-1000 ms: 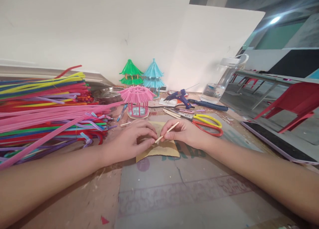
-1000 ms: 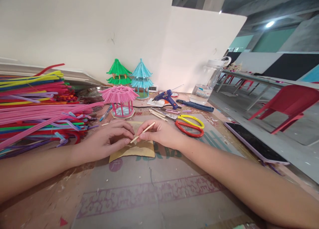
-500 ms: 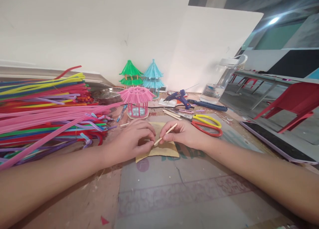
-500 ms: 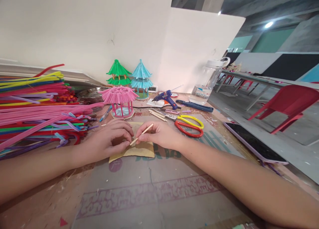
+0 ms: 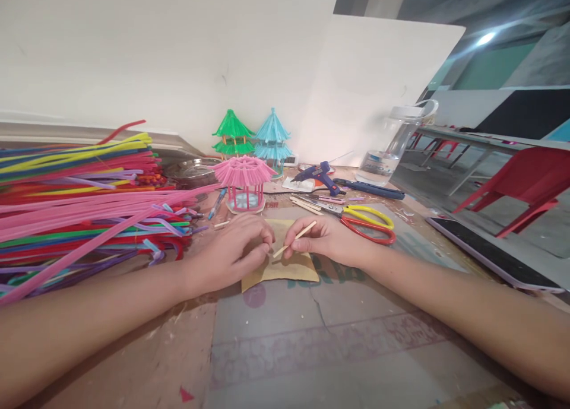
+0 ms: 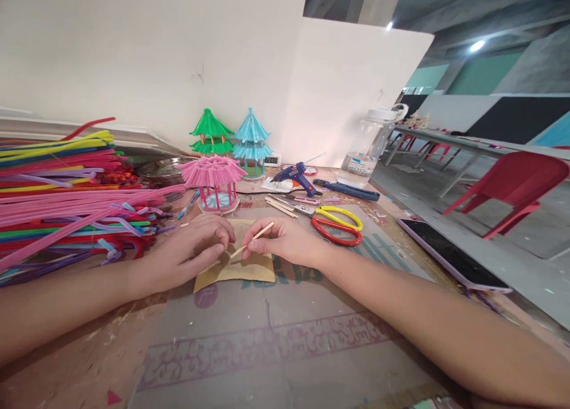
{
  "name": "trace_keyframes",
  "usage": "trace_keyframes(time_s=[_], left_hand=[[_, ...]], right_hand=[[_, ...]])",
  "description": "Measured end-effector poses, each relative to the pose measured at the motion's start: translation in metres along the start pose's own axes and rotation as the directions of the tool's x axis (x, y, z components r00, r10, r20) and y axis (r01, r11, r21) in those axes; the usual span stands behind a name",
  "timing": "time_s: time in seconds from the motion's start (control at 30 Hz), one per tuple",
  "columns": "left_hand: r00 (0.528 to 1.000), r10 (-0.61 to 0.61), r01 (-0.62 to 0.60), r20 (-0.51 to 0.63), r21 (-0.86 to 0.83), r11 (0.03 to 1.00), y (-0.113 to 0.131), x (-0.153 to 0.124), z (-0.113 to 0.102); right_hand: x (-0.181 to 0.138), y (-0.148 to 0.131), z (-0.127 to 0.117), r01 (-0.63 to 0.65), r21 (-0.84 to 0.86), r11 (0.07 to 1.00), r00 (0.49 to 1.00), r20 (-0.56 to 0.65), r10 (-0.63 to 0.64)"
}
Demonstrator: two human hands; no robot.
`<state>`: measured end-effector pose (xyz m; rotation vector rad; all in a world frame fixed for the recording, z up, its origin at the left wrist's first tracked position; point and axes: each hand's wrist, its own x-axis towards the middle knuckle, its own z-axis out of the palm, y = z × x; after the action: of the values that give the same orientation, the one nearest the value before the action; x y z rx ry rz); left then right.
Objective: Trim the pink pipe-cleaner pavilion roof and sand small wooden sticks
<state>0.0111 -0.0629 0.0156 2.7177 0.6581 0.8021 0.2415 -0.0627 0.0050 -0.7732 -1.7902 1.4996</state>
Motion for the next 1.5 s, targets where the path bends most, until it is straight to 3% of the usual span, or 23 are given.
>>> trace_keyframes(time_s=[0.13, 0.27, 0.37, 0.53, 0.83, 1.13, 1.5], left_hand=[[0.999, 0.040, -0.039, 0.032, -0.006, 0.999, 0.004, 0.000, -0.002], [1.000, -0.031, 0.031, -0.003, 0.004, 0.999, 0.001, 0.001, 0.001], [0.999, -0.034, 0.033, 0.032, 0.016, 0.999, -0.003, 0.001, 0.003], [0.999, 0.038, -0.037, 0.021, -0.037, 0.999, -0.001, 0.001, 0.002], [0.999, 0.009, -0.012, -0.034, -0.094, 0.995, 0.002, -0.001, 0.001], [0.999, 0.009, -0.012, -0.046, -0.083, 0.997, 0.001, -0.002, 0.001], [1.000, -0.011, 0.011, 0.005, -0.002, 1.000, -0.001, 0.001, 0.002]], right_hand=[[-0.001, -0.001, -0.001, 0.014, 0.043, 0.999, 0.999, -0.035, -0.012], [-0.001, -0.003, -0.003, 0.057, 0.138, 0.989, 0.995, -0.089, -0.045], [-0.001, -0.004, -0.003, 0.056, 0.167, 0.984, 0.996, -0.083, -0.042], [0.001, 0.002, -0.003, 0.034, 0.137, 0.990, 0.998, -0.065, -0.025], [0.003, 0.006, -0.003, 0.024, 0.145, 0.989, 0.998, -0.067, -0.014], [0.003, 0.004, -0.003, 0.013, 0.040, 0.999, 0.996, -0.090, -0.009], [0.001, 0.001, -0.002, 0.055, 0.118, 0.992, 0.986, -0.162, -0.035]])
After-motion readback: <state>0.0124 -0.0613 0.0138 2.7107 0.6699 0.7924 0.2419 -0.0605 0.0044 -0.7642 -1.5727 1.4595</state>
